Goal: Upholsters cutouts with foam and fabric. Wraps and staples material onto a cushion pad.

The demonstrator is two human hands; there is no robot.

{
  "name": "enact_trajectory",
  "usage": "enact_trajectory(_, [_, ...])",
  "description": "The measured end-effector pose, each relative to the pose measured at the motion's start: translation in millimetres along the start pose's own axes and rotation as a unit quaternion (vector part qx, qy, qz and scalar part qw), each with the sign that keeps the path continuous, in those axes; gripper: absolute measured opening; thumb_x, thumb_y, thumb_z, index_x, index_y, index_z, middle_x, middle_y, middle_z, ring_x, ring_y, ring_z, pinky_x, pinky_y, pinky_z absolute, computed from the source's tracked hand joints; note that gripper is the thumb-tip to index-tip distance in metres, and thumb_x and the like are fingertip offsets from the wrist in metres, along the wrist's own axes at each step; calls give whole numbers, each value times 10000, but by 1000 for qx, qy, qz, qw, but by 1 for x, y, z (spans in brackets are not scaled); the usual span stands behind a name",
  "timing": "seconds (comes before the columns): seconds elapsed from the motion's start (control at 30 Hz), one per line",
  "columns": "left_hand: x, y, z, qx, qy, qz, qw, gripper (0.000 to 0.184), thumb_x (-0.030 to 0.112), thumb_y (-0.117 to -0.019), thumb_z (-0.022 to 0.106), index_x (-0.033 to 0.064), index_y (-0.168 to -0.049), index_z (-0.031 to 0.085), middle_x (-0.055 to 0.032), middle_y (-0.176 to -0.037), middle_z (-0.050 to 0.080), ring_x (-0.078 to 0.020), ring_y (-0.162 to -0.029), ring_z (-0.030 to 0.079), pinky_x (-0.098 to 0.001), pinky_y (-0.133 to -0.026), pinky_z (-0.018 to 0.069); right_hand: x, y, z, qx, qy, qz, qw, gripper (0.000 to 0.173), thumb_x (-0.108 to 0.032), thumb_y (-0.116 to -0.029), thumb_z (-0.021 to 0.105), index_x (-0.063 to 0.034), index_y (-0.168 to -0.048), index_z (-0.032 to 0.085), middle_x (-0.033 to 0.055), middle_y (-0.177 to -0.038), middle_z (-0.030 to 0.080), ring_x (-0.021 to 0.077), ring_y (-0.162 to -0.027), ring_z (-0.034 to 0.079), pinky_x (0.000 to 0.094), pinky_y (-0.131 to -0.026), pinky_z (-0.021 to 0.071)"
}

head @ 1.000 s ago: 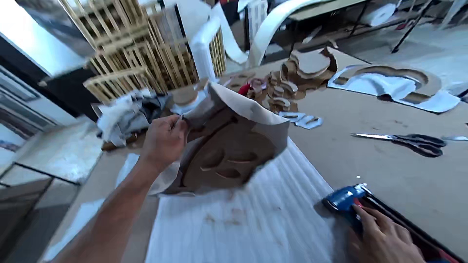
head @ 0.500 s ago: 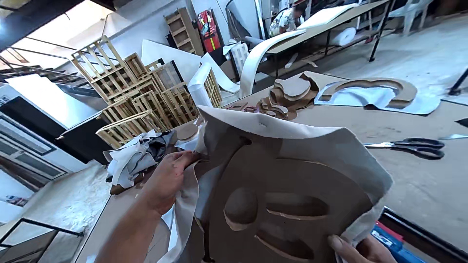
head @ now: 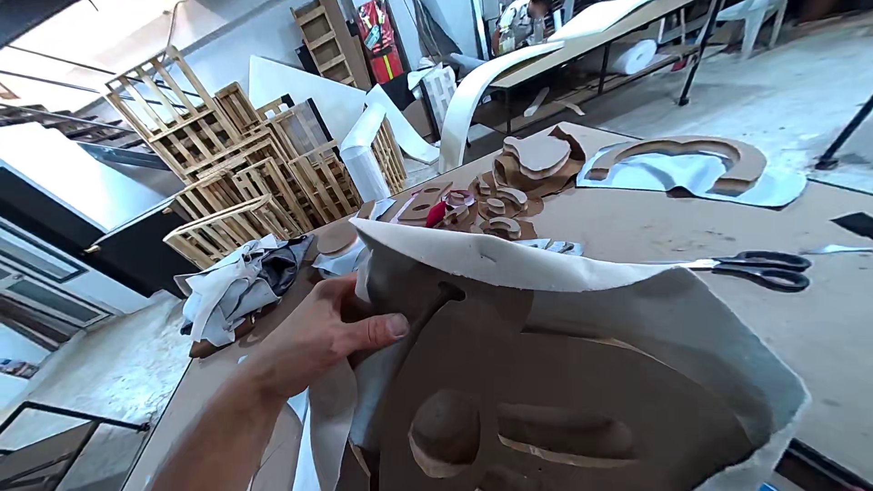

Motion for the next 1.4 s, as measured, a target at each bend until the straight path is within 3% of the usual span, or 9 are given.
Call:
enact_trajectory(0.23, [-5, 7, 2, -69, 51, -50, 995, 304, 226, -780, 841, 143, -1054, 740, -54, -907, 762, -114, -809, 737, -285, -717, 629, 25, 2, 8, -32, -32, 47, 998, 273, -266, -952, 736, -271, -1215, 660, -97, -1163, 743, 58, -1075, 695, 326, -997, 560])
enact_trajectory(0.37, [13, 26, 5, -127, 45, 70, 988, 229, 93, -845, 785, 120, -1069, 749, -37, -969, 767, -104, -893, 736, -279, -781, 633, 31, -6, 7, -105, 78, 66, 989, 388, -324, -935, 751, -195, -1275, 617, -104, -1172, 727, 37, -1082, 683, 303, -984, 567])
enact_trajectory(0.47, [36, 50, 4, -75, -138, 187, 970, 175, 193, -856, 818, 135, -1001, 740, 44, -913, 753, -67, -834, 728, -268, -729, 655, 22, -13, -44, -110, 388, 50, 914, 587, -264, -938, 727, 134, -1324, 534, 288, -1256, 637, 367, -1175, 640, 514, -1014, 528])
enact_trajectory(0.63, [-1, 111, 86, 92, -429, 253, 862, 297, 301, -907, 632, 203, -1159, 755, 33, -1055, 695, -57, -928, 648, -235, -722, 543, 38, 4, -135, -60, 637, 82, 764, 744, -322, -872, 763, 83, -1439, 501, 429, -1428, 453, 653, -1279, 461, 786, -1001, 380])
enact_trajectory(0.83, [-167, 129, 210, 124, -517, 250, 809, 331, 109, -930, 621, 126, -1248, 711, -106, -1083, 702, -265, -862, 652, -413, -741, 524, 79, -14, -166, -88, 701, 82, 703, 755, -239, -827, 856, -36, -1471, 517, 336, -1422, 496, 567, -1138, 592, 732, -827, 504])
enact_trajectory(1.0, [-212, 142, 246, 33, -462, 98, 881, 647, 355, -738, 668, 120, -1341, 671, -111, -1341, 650, -314, -1198, 618, -542, -942, 500, 77, -36, -163, -152, 752, 133, 627, 688, -210, -849, 795, -24, -1457, 532, 310, -1365, 568, 565, -1016, 641, 760, -764, 491])
enact_trajectory(1.13, [-215, 163, 267, 52, -306, 74, 948, 675, 524, -802, 625, 107, -1331, 667, -95, -1413, 628, -288, -1367, 540, -581, -1140, 397, 19, -45, -141, -122, 782, 175, 585, 476, -202, -953, 655, 36, -1347, 534, 346, -1017, 652, 579, -883, 645, 782, -705, 464])
enact_trajectory(1.27, [-219, 152, 296, 188, -308, 85, 929, 406, 257, -1009, 542, 71, -1350, 660, -110, -1450, 611, -277, -1365, 556, -449, -1130, 450, -30, -30, -71, -131, 721, 209, 648, 561, -444, -969, 525, -40, -1356, 491, 51, -856, 677, 178, -610, 675, 438, -528, 598])
enact_trajectory(1.4, [-236, 157, 306, 231, -286, 132, 920, 350, 42, -995, 530, 54, -1308, 685, -104, -1409, 646, -271, -1342, 585, -433, -1129, 465, -12, -2, 20, -162, 598, 345, 705, 422, -211, -988, 568, -18, -1344, 447, 43, -985, 718, 150, -638, 703, 355, -559, 631])
Point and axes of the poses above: each hand's wrist, its own y-axis away from the middle knuckle, its own z-axis out of the palm, x = y × z, the point moved 9 cm from there along -y, towards the middle knuckle
